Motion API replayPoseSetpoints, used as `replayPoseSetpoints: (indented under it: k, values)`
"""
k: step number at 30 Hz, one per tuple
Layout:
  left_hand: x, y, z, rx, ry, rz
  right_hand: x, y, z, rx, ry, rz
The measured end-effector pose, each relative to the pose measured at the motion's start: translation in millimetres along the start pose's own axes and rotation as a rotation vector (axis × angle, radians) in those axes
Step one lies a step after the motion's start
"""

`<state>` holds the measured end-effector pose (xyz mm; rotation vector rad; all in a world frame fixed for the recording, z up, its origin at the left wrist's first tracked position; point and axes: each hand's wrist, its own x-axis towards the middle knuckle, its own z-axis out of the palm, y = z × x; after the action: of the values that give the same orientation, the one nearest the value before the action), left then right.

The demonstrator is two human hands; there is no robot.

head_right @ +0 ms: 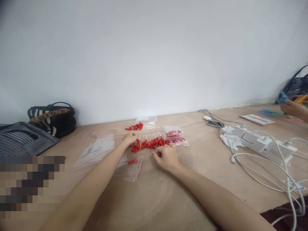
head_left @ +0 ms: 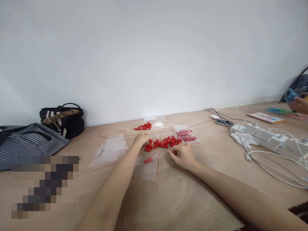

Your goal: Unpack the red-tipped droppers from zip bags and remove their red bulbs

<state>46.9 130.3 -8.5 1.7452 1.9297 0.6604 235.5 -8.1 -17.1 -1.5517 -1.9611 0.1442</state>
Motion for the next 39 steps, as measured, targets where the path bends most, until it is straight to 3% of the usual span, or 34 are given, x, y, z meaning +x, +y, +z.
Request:
replayPoseSetpoints:
  k: [14,24,27,30,33,39]
  values:
    - [-4,-19,-7.7,-0.18,-0.06,0.03,0,5,2,-0.007,-0.026,-0.003]
    - [-15,-11,-4.7,-0.111,-0.043,0.16,-1,2,0,0.014,-0.039,-0.016]
    - [-34,-16,-16.9,-0.086,-0.012,0.25,-4,-2,-1,0.078,-0.075,-0.078]
    - [-69,-31,-35.4,-0.065,-0.013,0.376,-8,-11,0,0.135,-0.116,-0.171]
    - [-103,-53,-49.7,0.052,-0.029,0.595,-8,-21,5,0.13,-0.151,-0.236]
    - [-126,-73,-52.2,0.144,-0.184,0.557,1,-32,19,0.038,-0.206,-0.178]
